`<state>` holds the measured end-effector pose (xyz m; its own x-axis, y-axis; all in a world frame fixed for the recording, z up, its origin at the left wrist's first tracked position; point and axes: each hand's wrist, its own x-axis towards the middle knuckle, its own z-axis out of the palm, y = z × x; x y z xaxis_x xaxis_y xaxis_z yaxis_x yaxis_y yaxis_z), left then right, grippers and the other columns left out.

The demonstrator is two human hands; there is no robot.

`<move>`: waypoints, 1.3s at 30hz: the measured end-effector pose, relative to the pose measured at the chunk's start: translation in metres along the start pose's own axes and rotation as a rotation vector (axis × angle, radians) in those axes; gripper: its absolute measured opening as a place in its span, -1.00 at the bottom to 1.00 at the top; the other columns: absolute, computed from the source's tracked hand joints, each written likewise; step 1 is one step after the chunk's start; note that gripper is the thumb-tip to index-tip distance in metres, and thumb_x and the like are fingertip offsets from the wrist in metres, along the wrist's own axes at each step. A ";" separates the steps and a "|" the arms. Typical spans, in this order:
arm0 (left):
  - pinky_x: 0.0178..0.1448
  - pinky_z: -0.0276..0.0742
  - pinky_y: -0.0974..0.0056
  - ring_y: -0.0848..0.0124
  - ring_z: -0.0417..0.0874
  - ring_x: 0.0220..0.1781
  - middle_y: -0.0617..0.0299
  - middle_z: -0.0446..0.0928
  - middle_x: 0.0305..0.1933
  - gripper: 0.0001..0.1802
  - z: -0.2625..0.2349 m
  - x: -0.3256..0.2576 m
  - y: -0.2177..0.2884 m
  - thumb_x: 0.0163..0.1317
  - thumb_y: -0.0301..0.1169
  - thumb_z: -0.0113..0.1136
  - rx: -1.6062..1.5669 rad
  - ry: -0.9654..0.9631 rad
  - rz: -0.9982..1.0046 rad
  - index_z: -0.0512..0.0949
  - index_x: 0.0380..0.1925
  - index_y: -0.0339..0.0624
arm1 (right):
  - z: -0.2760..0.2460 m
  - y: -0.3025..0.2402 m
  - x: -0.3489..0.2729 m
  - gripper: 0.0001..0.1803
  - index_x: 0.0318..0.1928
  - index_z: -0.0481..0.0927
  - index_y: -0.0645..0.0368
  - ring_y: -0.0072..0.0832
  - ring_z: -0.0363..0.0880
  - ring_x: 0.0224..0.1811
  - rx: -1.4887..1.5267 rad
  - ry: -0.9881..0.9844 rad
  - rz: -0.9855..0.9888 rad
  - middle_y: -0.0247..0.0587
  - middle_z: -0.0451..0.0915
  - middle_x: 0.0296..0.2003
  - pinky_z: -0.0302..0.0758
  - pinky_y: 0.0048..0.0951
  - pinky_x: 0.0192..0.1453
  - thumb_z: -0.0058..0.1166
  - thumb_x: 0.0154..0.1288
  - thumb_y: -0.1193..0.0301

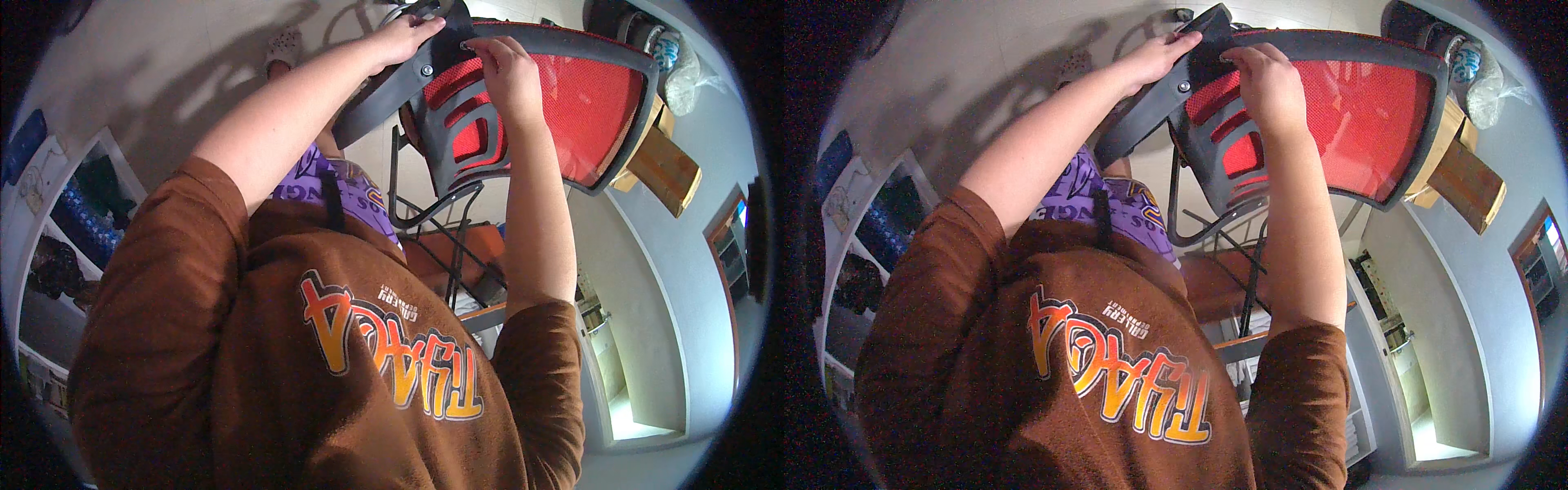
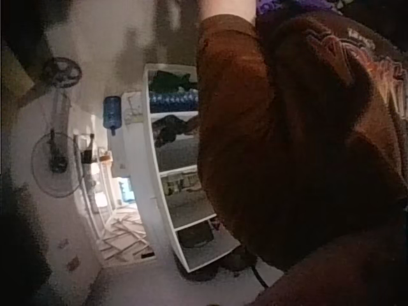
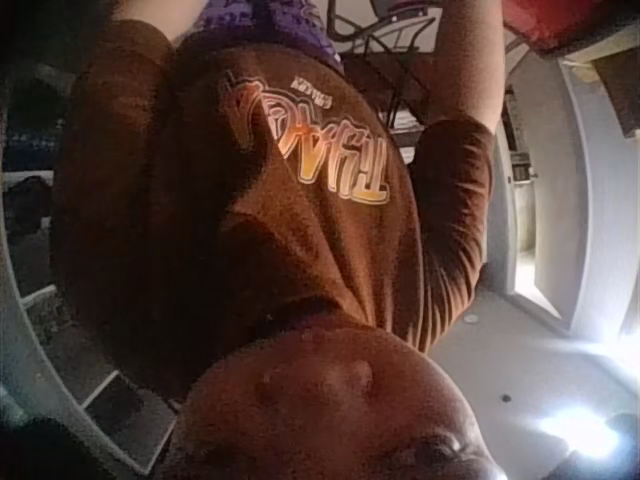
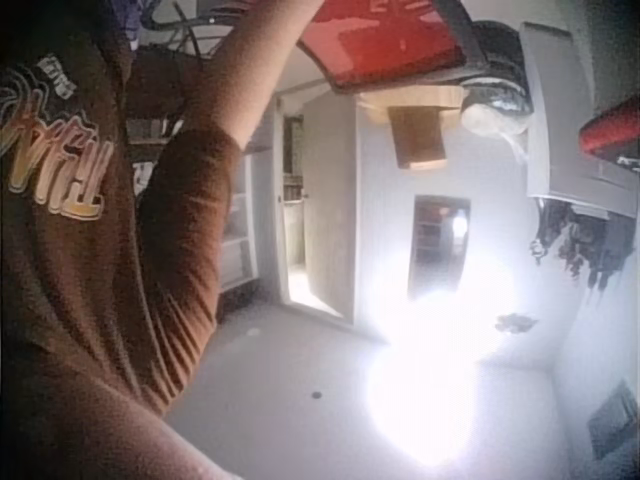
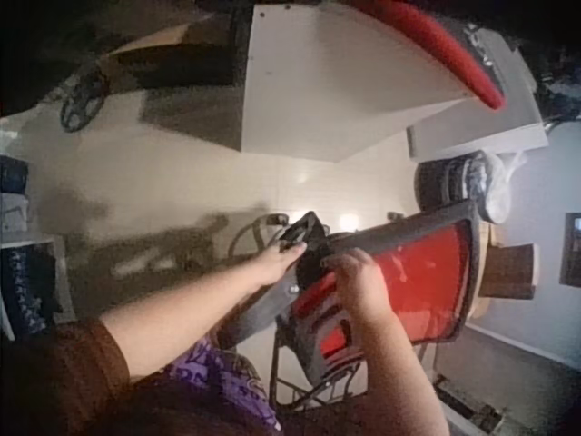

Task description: The person attaches a red mesh backrest to a black plastic frame using screws and a screwdriver. They align the parts, insert screws, and tighten them by hand and with a tool, then flip the assembly to continue securing the remaining fasteners.

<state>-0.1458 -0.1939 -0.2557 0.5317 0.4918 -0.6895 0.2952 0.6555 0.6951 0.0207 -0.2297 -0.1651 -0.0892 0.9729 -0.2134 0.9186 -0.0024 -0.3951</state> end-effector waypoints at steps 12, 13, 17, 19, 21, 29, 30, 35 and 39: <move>0.13 0.32 0.25 0.36 0.48 0.02 0.13 0.50 0.02 -0.21 0.004 0.011 -0.009 0.17 0.30 -0.11 0.065 0.066 0.034 0.42 0.10 -0.17 | -0.007 0.009 0.018 -0.80 -0.25 0.66 -0.16 -0.31 0.51 -0.03 -0.273 -0.134 -0.161 -0.37 0.60 -0.21 0.42 -0.17 0.04 -0.03 0.19 0.32; 0.13 0.32 0.25 0.35 0.48 0.02 0.13 0.51 0.01 -0.20 0.004 0.011 -0.008 0.17 0.30 -0.11 0.060 0.048 0.032 0.42 0.10 -0.17 | -0.007 0.010 0.018 -0.80 -0.24 0.66 -0.17 -0.33 0.50 -0.01 -0.288 -0.143 -0.173 -0.39 0.59 -0.20 0.40 -0.17 0.05 -0.03 0.20 0.32; 0.08 0.36 0.24 0.37 0.50 -0.02 0.17 0.52 -0.02 -0.22 0.004 0.009 -0.005 0.16 0.30 -0.10 0.052 0.033 0.047 0.43 0.08 -0.15 | -0.012 0.007 0.020 -0.78 -0.24 0.66 -0.21 -0.37 0.48 0.02 -0.367 -0.181 -0.194 -0.44 0.58 -0.16 0.38 -0.15 0.07 -0.06 0.21 0.33; 0.06 0.38 0.24 0.39 0.51 -0.04 0.18 0.53 -0.03 -0.24 0.006 0.004 -0.001 0.17 0.29 -0.10 0.036 0.044 0.005 0.44 0.07 -0.14 | -0.013 0.006 0.020 -0.78 -0.24 0.65 -0.22 -0.38 0.48 0.02 -0.388 -0.186 -0.194 -0.45 0.58 -0.16 0.38 -0.15 0.07 -0.07 0.22 0.33; 0.07 0.38 0.23 0.34 0.53 -0.04 0.12 0.55 -0.07 -0.28 0.008 0.002 0.003 0.19 0.24 -0.06 0.030 0.075 0.011 0.48 0.02 -0.19 | -0.014 0.007 0.019 -0.78 -0.23 0.65 -0.23 -0.37 0.49 0.01 -0.382 -0.174 -0.201 -0.45 0.58 -0.16 0.38 -0.14 0.07 -0.07 0.23 0.32; 0.02 0.40 0.25 0.38 0.53 -0.09 0.16 0.54 -0.05 -0.30 0.007 0.013 -0.014 0.23 0.24 -0.13 0.022 0.075 0.072 0.44 0.07 -0.12 | -0.010 0.002 0.004 -0.82 -0.21 0.62 -0.13 -0.22 0.59 -0.20 -0.157 -0.089 0.024 -0.31 0.58 -0.24 0.51 -0.18 -0.15 -0.01 0.23 0.26; 0.01 0.41 0.25 0.38 0.54 -0.10 0.16 0.54 -0.05 -0.31 0.007 0.014 -0.015 0.23 0.23 -0.14 0.023 0.072 0.062 0.44 0.07 -0.11 | -0.009 0.000 0.001 -0.83 -0.21 0.61 -0.10 -0.20 0.60 -0.23 -0.135 -0.059 0.051 -0.28 0.58 -0.25 0.53 -0.19 -0.19 0.00 0.22 0.25; -0.04 0.45 0.23 0.38 0.55 -0.14 0.18 0.55 -0.10 -0.36 0.007 0.011 -0.013 0.27 0.19 -0.17 -0.059 0.087 -0.067 0.44 0.07 -0.07 | 0.007 -0.012 -0.014 -0.85 -0.29 0.59 0.01 -0.22 0.60 -0.33 -0.110 0.084 0.238 -0.22 0.58 -0.36 0.53 -0.27 -0.26 0.09 0.17 0.27; -0.04 0.45 0.22 0.39 0.56 -0.14 0.19 0.55 -0.13 -0.39 0.009 0.009 -0.009 0.29 0.17 -0.18 -0.105 0.055 -0.116 0.46 0.04 -0.07 | 0.024 -0.023 -0.022 -0.80 -0.32 0.60 0.12 -0.31 0.64 -0.35 -0.045 0.199 0.394 -0.19 0.62 -0.43 0.54 -0.37 -0.23 0.15 0.11 0.28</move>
<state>-0.1367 -0.2002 -0.2664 0.4535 0.4384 -0.7760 0.2657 0.7646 0.5872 -0.0075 -0.2569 -0.1723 0.3432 0.9252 -0.1620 0.8837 -0.3765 -0.2779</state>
